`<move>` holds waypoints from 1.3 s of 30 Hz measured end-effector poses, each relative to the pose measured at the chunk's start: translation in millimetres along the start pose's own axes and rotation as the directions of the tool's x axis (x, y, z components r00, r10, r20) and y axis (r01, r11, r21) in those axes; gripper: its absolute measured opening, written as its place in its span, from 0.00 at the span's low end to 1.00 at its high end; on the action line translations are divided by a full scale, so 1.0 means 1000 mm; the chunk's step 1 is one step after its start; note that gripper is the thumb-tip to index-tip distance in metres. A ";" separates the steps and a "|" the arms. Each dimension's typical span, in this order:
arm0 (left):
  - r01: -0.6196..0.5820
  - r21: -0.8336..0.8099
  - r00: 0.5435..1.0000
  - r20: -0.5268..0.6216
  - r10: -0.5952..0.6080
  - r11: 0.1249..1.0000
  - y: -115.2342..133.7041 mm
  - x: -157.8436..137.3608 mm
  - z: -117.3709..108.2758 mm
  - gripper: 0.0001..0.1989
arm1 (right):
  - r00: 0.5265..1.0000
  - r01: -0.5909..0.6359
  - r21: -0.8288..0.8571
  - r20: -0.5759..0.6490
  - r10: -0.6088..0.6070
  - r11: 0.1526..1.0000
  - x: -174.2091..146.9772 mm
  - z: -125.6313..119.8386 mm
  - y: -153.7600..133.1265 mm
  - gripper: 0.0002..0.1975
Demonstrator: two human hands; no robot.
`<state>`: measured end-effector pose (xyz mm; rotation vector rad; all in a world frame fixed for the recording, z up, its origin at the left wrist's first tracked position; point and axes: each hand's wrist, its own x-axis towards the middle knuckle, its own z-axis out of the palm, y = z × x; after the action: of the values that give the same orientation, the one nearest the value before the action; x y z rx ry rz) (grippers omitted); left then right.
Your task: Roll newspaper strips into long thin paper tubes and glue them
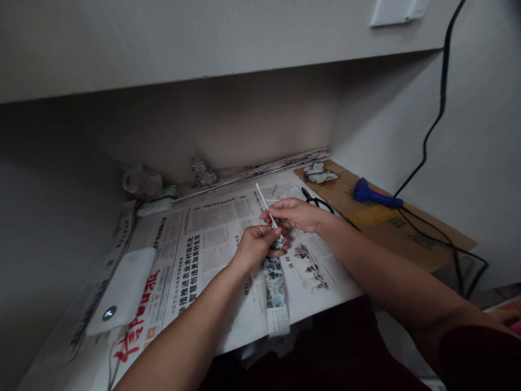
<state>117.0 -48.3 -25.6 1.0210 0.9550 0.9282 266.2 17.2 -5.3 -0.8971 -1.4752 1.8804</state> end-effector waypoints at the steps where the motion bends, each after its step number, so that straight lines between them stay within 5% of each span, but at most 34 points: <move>1: 0.005 0.002 1.000 -0.002 -0.005 1.000 0.001 0.000 0.000 0.18 | 1.000 -0.006 -0.003 0.016 0.006 1.000 0.000 0.000 0.000 0.14; 7: 0.004 0.011 1.000 0.017 -0.004 1.000 0.003 -0.001 0.001 0.18 | 0.986 0.032 0.011 -0.167 -0.030 0.999 0.002 0.003 0.003 0.14; 12: 0.011 0.002 1.000 0.003 -0.011 1.000 0.004 0.000 0.001 0.19 | 1.000 0.012 0.001 -0.012 -0.012 1.000 0.002 0.001 0.004 0.14; 17: -0.003 0.002 1.000 0.013 0.003 1.000 0.002 0.000 0.001 0.17 | 0.988 0.044 -0.019 -0.148 -0.047 0.999 0.004 0.000 0.006 0.14; 22: 0.004 -0.006 1.000 0.006 -0.004 1.000 0.002 0.000 0.001 0.16 | 1.000 -0.007 -0.031 -0.007 0.007 0.999 0.002 0.000 0.004 0.15; 27: 0.014 0.023 1.000 0.011 -0.014 1.000 0.002 -0.001 0.002 0.14 | 0.991 0.018 -0.026 -0.135 -0.022 0.999 0.003 0.001 0.004 0.14; 32: 0.009 0.026 1.000 0.009 -0.009 1.000 0.000 0.000 0.001 0.14 | 1.000 -0.024 -0.037 -0.007 0.024 0.999 0.002 0.001 0.004 0.15; 39: 0.013 0.048 1.000 0.023 -0.014 0.999 -0.002 0.000 0.001 0.17 | 0.992 0.025 0.010 -0.128 -0.024 1.000 0.002 0.001 0.003 0.15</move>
<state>118.3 -48.5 -26.9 1.0622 0.9680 0.8840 263.9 18.1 -8.1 -0.9710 -1.3907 1.7781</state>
